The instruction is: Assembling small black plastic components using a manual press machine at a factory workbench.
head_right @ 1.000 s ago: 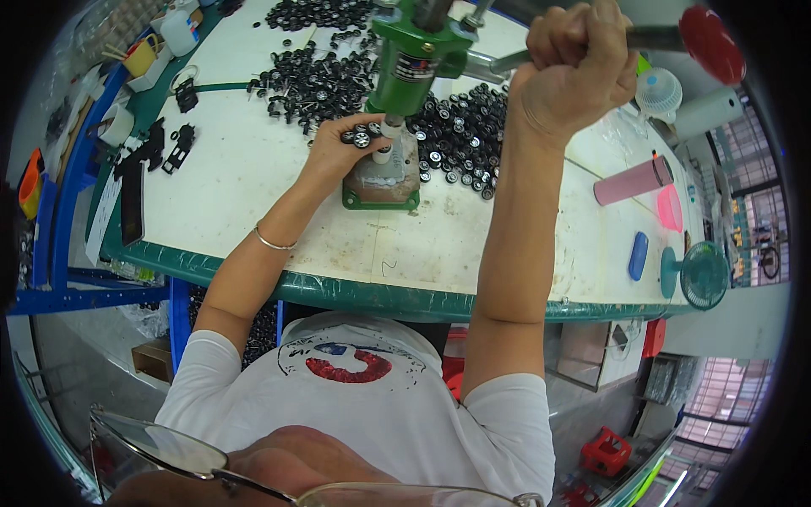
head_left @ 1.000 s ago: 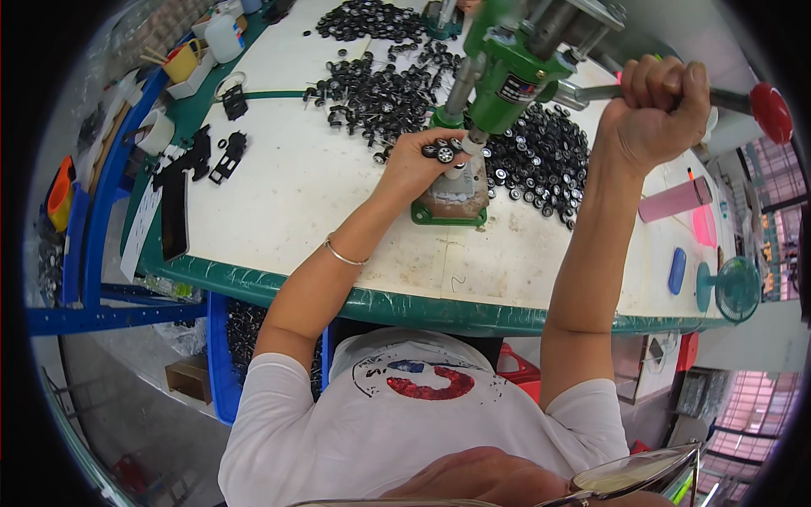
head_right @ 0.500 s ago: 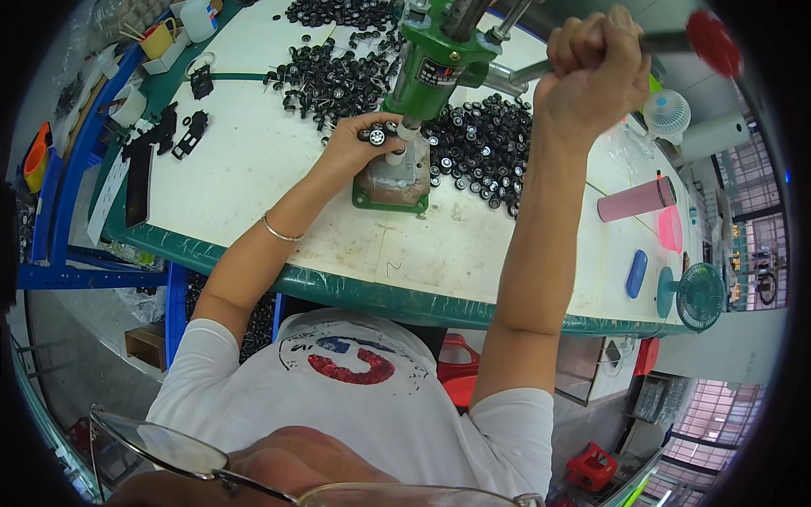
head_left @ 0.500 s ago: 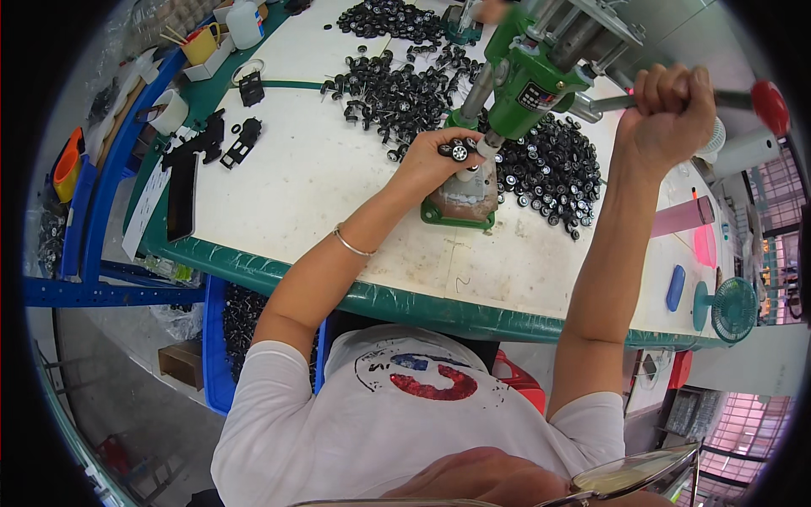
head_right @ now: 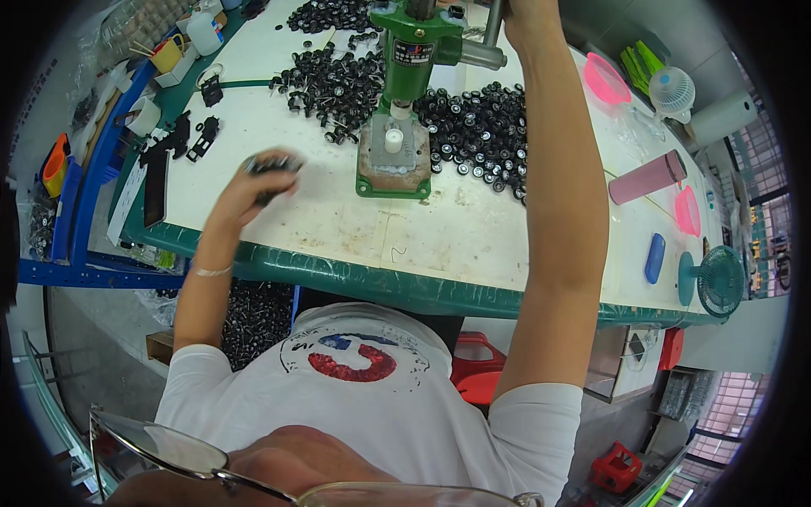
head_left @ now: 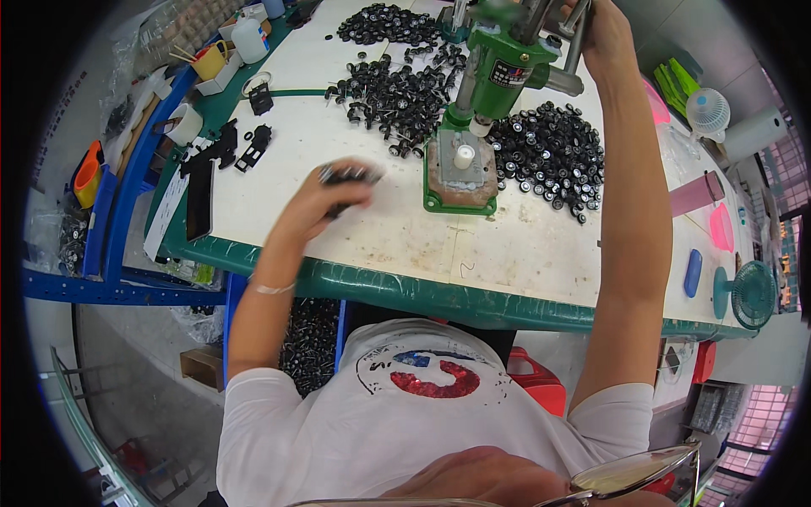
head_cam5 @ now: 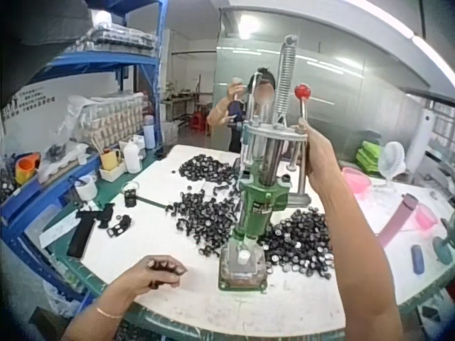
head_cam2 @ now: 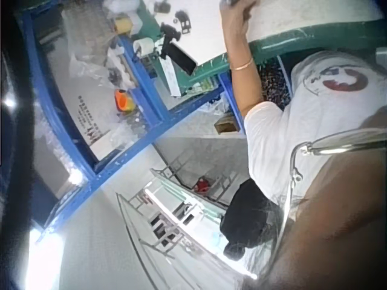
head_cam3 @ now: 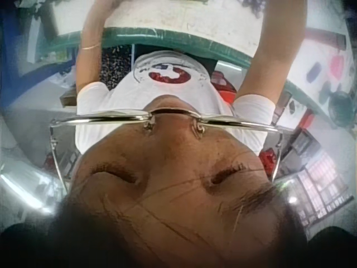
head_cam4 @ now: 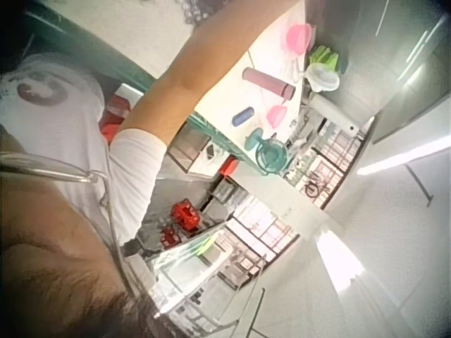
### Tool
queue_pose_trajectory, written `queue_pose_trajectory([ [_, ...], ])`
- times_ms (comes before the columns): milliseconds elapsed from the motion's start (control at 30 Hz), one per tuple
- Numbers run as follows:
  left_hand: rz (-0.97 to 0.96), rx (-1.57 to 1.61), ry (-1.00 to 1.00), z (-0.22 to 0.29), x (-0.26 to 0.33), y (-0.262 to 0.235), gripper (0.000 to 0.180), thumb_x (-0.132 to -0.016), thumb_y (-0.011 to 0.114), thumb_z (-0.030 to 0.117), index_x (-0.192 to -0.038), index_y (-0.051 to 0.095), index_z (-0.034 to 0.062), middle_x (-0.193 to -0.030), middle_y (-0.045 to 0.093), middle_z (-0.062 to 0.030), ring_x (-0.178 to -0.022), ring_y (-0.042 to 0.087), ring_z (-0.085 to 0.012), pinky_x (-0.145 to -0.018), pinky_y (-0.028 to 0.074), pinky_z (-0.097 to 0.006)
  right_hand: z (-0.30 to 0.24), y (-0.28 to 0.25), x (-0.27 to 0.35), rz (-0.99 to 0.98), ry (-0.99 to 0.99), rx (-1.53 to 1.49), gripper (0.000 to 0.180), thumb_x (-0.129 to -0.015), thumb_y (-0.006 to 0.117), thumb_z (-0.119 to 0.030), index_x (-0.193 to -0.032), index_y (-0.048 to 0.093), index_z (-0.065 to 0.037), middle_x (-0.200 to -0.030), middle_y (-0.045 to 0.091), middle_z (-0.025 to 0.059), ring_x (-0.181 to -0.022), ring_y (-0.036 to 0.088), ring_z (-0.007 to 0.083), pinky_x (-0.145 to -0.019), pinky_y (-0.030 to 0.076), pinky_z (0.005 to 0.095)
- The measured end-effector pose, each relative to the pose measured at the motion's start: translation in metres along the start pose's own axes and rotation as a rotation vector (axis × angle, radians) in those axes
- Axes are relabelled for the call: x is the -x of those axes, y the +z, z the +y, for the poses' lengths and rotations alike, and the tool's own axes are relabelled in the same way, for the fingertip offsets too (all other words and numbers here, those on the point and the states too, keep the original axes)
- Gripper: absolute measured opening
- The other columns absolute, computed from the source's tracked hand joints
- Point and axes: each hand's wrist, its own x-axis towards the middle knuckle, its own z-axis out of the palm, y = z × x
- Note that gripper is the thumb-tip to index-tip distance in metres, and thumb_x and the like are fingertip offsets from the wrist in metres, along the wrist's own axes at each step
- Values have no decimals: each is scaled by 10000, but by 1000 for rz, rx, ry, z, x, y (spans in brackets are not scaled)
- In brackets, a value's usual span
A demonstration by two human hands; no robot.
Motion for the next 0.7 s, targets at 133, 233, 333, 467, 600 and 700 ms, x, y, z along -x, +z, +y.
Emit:
queue_pose_trajectory([
  [133,-193,-779,-238,17,102,-63,303,-684,765,38,-975,683,44,-859,667,-23,-829,587,-97,-760,475,-266,22,-26,20,119,-137,49,281,-915,561,-285,-1006,640,-31,-705,483,-18,-585,437,84,-550,352,234],
  [233,-78,-907,-355,22,152,-76,332,-672,755,-7,-993,681,39,-933,694,-51,-879,640,-166,-797,498,-311,53,-76,32,41,-91,215,322,-912,581,-302,-1041,633,-11,-760,553,-6,-642,510,86,-577,412,231],
  [333,60,-1111,-233,34,156,-64,327,-686,744,11,-1006,680,36,-933,696,-80,-857,661,-217,-776,507,-332,88,-103,71,40,36,512,272,-904,614,-282,-1017,668,-41,-737,584,-18,-610,508,64,-547,422,206],
  [467,80,-1259,-153,44,105,-33,272,-748,708,84,-1014,679,29,-885,686,-121,-840,665,-240,-760,497,-330,133,-107,124,-196,31,799,219,-883,642,-234,-1020,663,-65,-743,623,20,-626,549,93,-566,449,245],
  [600,31,-1148,203,28,20,-2,220,-796,681,106,-1003,681,32,-841,676,-106,-766,643,-214,-687,481,-301,166,-100,157,-305,-71,957,185,-822,677,-189,-972,649,-83,-840,625,67,-673,597,193,-619,480,312],
  [700,118,-1073,459,2,-44,16,192,-801,674,78,-989,682,39,-870,643,-87,-781,635,-205,-680,489,-285,163,-84,174,-331,-62,1123,172,-826,656,-175,-968,608,-90,-911,594,62,-772,605,247,-667,483,368],
])
